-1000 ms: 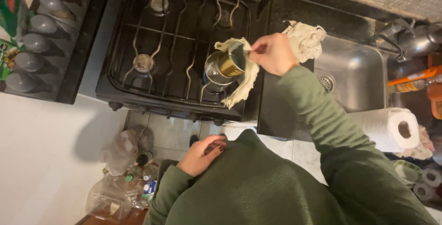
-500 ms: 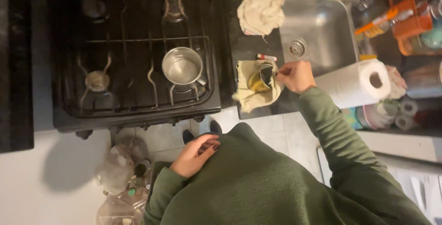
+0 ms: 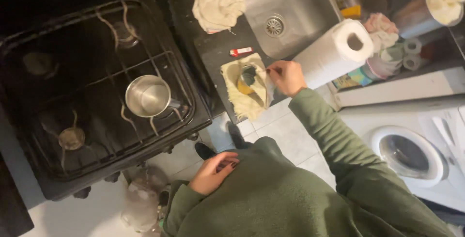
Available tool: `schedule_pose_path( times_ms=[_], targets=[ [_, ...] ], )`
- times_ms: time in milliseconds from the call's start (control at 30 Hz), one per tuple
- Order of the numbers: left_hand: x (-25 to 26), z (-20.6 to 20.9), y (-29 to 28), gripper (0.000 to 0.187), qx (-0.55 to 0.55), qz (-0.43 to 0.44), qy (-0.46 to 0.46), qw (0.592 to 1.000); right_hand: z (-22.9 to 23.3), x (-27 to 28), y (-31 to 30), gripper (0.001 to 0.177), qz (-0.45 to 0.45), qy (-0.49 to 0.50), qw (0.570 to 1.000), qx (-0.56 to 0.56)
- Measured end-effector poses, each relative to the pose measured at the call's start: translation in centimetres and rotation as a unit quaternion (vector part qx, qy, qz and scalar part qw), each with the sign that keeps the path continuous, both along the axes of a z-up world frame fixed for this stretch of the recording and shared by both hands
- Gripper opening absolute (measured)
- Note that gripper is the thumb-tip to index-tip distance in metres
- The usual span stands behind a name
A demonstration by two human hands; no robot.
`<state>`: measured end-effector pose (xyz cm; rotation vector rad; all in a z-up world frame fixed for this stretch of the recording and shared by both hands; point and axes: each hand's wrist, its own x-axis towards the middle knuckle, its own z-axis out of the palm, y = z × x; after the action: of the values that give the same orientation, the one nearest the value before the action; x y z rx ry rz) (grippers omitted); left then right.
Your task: Cleaning and wiping a metal can with paper towels to prepare it for use.
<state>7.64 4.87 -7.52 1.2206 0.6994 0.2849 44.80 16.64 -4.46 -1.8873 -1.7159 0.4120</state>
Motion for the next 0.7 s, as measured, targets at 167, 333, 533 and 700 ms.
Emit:
schedule_pose_path(
  times_ms=[167, 333, 533, 700],
  targets=[
    [3.7, 1.7, 0.2, 0.037, 0.033, -0.004, 0.021, 0.999, -1.4, 0.1, -2.0, 0.030, -0.005, 0.144, 0.989, -0.028],
    [9.1, 0.6, -1.5, 0.036, 0.038, 0.034, 0.048, 0.998, -8.6, 4.2, -3.1, 0.024, -0.032, 0.316, 0.943, -0.096],
    [18.6, -2.2, -5.3, 0.038, -0.014, 0.115, 0.005, 0.993, -13.1, 7.2, -6.3, 0.015, -0.032, 0.681, 0.721, -0.123],
    [24.3, 0.3, -6.5, 0.038, 0.062, 0.164, 0.063, 0.983, -13.3, 15.6, -13.6, 0.025, 0.122, 0.520, 0.801, -0.272]
  ],
)
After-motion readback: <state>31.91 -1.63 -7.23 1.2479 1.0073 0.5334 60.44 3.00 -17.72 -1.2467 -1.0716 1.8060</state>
